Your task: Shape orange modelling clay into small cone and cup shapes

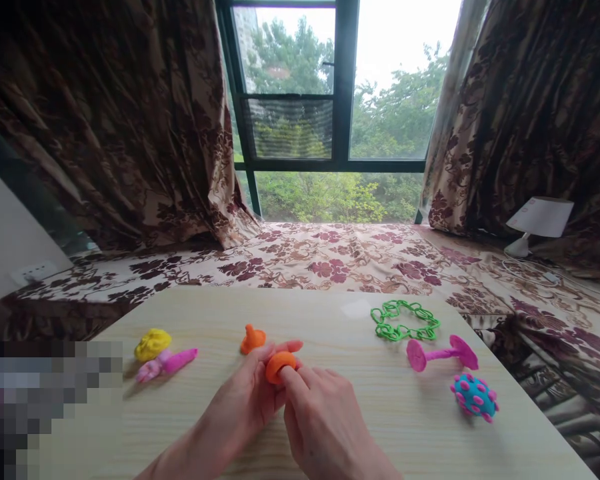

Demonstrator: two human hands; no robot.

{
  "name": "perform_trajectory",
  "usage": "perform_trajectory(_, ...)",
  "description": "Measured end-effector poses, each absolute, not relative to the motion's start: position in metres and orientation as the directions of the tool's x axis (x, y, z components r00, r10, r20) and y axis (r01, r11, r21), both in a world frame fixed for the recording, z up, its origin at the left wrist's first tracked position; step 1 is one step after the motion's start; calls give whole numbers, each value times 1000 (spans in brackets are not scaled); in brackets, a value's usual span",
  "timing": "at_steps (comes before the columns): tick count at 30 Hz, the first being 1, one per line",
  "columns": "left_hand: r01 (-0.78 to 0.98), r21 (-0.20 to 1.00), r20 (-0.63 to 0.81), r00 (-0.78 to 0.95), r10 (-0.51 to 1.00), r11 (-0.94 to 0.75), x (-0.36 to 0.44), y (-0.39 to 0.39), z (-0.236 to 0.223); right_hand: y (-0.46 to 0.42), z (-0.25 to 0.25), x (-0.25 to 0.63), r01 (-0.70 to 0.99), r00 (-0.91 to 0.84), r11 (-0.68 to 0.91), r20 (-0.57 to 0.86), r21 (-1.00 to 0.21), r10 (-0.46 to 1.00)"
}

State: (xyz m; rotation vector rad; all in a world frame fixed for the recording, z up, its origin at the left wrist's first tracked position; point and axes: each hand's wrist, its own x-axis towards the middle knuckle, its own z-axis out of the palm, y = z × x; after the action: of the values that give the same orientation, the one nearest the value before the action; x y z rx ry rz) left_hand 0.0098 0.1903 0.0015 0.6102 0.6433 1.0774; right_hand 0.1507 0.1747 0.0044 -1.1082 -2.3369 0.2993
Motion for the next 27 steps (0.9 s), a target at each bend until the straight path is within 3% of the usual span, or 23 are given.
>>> perform_trajectory(4, -436, 855, -151, 309, 939, 281, 10, 189, 2, 172, 4, 150, 650, -569, 672, 360, -354, 740)
perform_trajectory(7, -410, 868, -165, 293, 942, 280, 11, 188, 7, 170, -2, 147, 638, -578, 682, 362, -357, 731)
perform_trajectory(12, -514, 785, -225, 284, 932, 346, 13, 186, 9, 168, -11, 141, 557, -523, 643, 380, -525, 763)
perform_trajectory(16, -554, 772, -185, 273, 944, 311, 12, 187, 6, 166, -10, 136, 500, -467, 629, 426, -596, 775)
perform_trajectory(20, -584, 756, -186, 240, 953, 294, 12, 188, 2, 163, -10, 133, 446, -490, 547, 319, -708, 811)
perform_trajectory(22, -626, 699, -236, 253, 938, 345, 13, 189, -1, 163, -12, 133, 489, -506, 546, 288, -680, 813)
perform_trajectory(27, -698, 579, -356, 248, 901, 421, 16, 192, -7, 165, -17, 136, 645, -558, 621, 281, -446, 781)
